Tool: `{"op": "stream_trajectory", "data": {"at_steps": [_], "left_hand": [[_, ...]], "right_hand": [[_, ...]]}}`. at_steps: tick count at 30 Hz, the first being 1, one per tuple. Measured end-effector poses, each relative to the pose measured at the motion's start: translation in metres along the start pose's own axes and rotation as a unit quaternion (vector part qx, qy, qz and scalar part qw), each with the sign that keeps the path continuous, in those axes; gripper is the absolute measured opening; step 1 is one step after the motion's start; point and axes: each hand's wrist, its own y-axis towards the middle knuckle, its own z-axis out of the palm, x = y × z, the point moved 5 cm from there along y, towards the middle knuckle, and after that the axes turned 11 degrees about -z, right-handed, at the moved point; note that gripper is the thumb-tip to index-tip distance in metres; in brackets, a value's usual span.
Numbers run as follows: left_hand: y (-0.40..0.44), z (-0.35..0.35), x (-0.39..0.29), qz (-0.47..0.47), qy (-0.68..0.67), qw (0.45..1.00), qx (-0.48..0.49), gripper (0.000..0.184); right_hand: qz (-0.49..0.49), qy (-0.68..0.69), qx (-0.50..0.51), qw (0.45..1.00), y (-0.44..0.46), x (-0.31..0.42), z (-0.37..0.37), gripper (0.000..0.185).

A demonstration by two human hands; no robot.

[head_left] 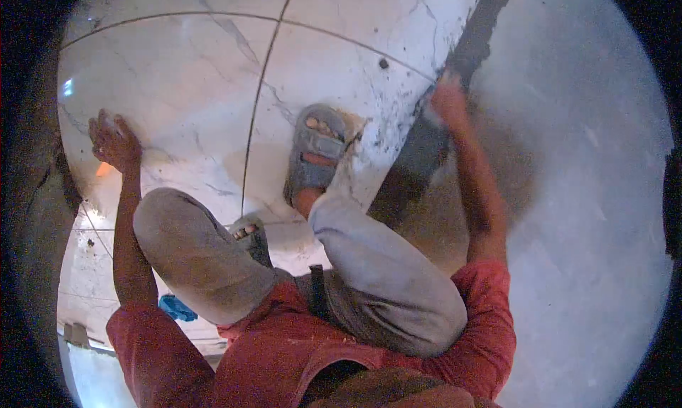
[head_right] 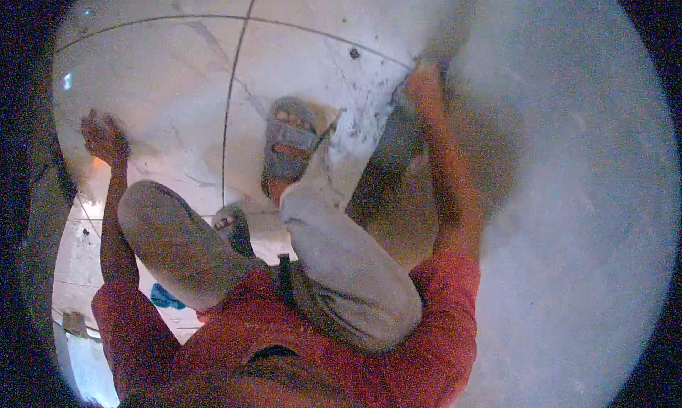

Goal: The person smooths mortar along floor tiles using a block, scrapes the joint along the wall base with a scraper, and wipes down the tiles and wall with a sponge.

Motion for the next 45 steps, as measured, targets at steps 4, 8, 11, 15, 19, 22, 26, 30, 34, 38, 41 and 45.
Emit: {"op": "stream_trajectory", "data": {"at_steps": [4,8,11,15,19,22,26,30,34,38,41,45], "left_hand": [[-0.003,0.001,0.008,-0.008,0.032,0.999,0.006,0.047],[0.005,0.005,0.004,-0.002,0.024,1.000,-0.002,0.047],[-0.003,0.004,0.006,0.010,0.000,1.000,0.000,0.047],[-0.001,0.010,0.011,-0.011,0.055,0.998,0.006,0.047],[0.000,0.006,0.007,-0.009,0.005,1.000,0.010,0.048],[-0.003,0.007,0.007,-0.005,0.045,0.999,0.028,0.050],[0.000,0.002,0.004,-0.003,0.014,1.000,0.019,0.049],[0.000,0.007,0.008,-0.015,0.055,0.998,0.012,0.049],[0.005,0.006,0.002,-0.006,0.005,1.000,0.003,0.049],[-0.003,0.002,0.008,-0.006,0.041,0.999,0.022,0.049],[-0.002,0.003,0.005,-0.003,0.025,0.999,0.022,0.049],[-0.001,0.006,0.008,-0.023,0.058,0.998,0.024,0.050]], "right_hand": [[-0.182,-0.064,0.234,0.953,-0.057,0.101,0.045,0.032],[-0.043,0.003,0.033,0.999,0.020,-0.012,0.020,0.035],[-0.021,-0.048,-0.036,0.998,0.054,-0.036,-0.017,0.033],[-0.018,0.079,0.089,0.993,-0.024,0.036,0.084,0.029],[-0.069,0.065,0.024,0.995,-0.047,0.056,0.085,0.033],[-0.055,-0.004,-0.069,0.996,-0.011,0.016,0.037,0.033],[-0.004,-0.005,-0.035,0.999,0.050,-0.043,0.018,0.027],[-0.137,-0.049,0.152,0.978,-0.010,0.042,0.097,0.027],[-0.106,0.043,0.254,0.960,-0.040,0.074,0.053,0.037],[0.018,0.011,-0.142,0.990,0.030,-0.035,-0.088,0.030],[0.082,0.003,-0.185,0.979,0.043,-0.070,-0.122,0.027],[-0.004,-0.017,0.085,0.996,0.014,-0.030,0.022,0.028]]}}
